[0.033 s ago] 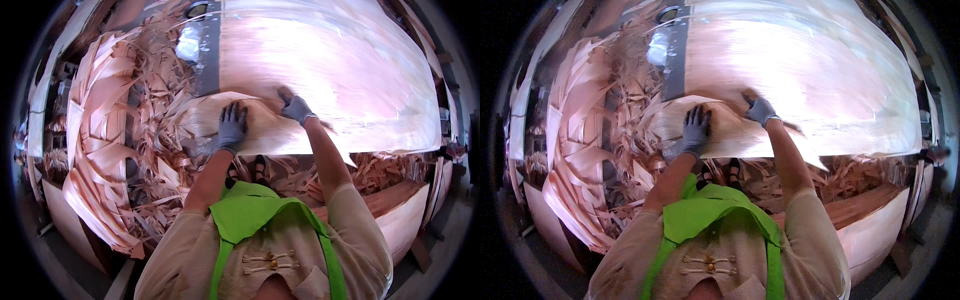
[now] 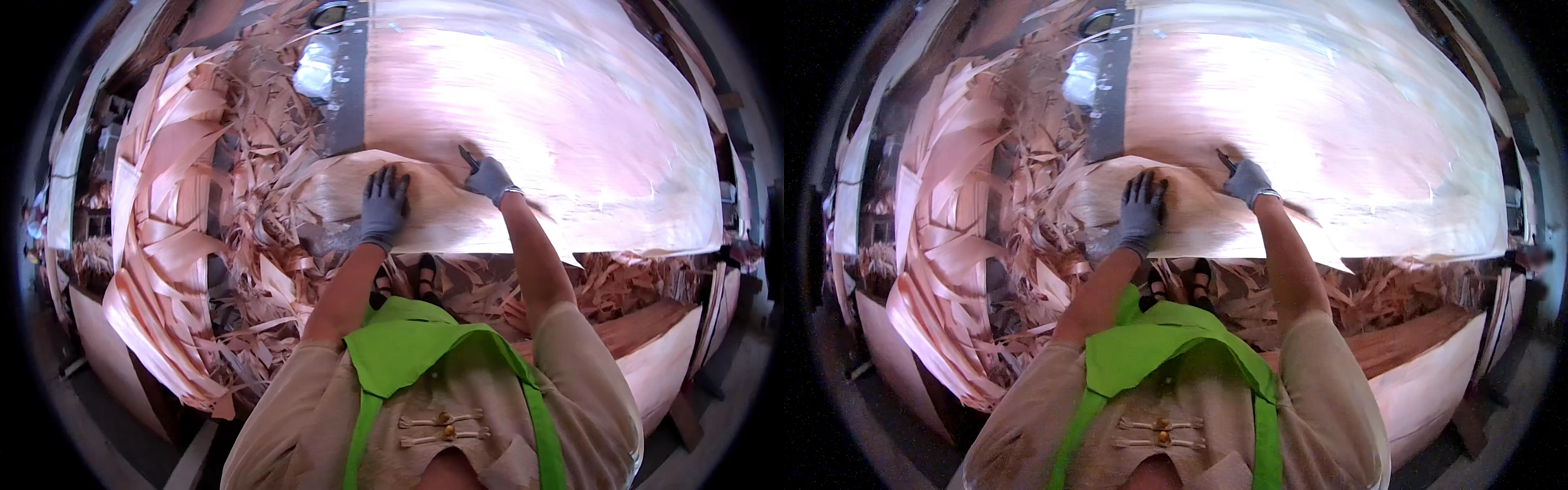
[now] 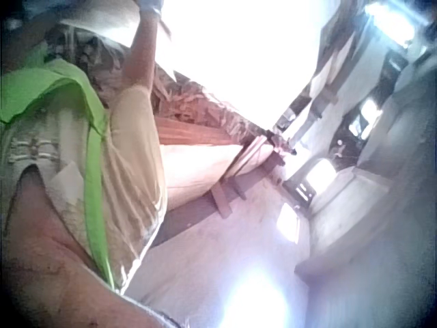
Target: The person joins thin wood veneer sheets on a large table, using tape to secure the seams, trimming edges with a utility knife, and applying water from a bowl with a small brush to the veneer pieces.
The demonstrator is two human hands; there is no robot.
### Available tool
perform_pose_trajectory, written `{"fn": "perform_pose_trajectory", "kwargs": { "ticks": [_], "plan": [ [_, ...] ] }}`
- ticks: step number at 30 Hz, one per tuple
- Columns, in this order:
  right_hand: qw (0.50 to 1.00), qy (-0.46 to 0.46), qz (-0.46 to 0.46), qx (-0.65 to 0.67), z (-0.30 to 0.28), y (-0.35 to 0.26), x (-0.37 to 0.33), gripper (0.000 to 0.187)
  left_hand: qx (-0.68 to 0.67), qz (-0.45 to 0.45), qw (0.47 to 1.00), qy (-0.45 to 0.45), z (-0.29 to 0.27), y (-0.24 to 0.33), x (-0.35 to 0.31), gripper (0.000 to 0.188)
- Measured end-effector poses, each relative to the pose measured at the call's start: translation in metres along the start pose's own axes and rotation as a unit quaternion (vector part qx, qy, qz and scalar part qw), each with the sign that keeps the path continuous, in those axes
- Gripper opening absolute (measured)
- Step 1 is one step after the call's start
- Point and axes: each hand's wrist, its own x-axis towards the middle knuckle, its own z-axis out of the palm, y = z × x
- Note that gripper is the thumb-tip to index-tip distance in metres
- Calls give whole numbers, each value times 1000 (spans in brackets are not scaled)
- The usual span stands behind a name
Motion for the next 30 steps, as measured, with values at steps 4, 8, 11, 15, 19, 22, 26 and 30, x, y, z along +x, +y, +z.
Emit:
{"fn": "perform_pose_trajectory", "kwargs": {
  "ticks": [4,8,11,15,19,22,26,30],
  "plan": [
    [998,-3,45,-32,2,7,5,33,-16,20,1000,-1,-23,3,3,57],
    [998,14,52,-40,1,6,5,34,51,-75,995,51,-79,-20,21,69],
    [998,44,23,-33,11,13,19,34,126,-124,983,-52,-100,-61,37,50],
    [997,38,40,-45,7,13,17,32,115,-48,985,-119,-126,-49,18,21],
    [997,50,29,-56,6,3,8,32,84,43,994,51,-155,-42,-79,13],
    [998,42,38,-39,5,16,10,32,77,-23,997,13,-166,-80,-157,14],
    [997,61,26,-49,6,7,4,32,175,-202,963,30,-175,-188,-307,12],
    [997,64,11,-44,7,-17,-16,34,282,-451,830,-166,-203,-256,-469,16]
  ]
}}
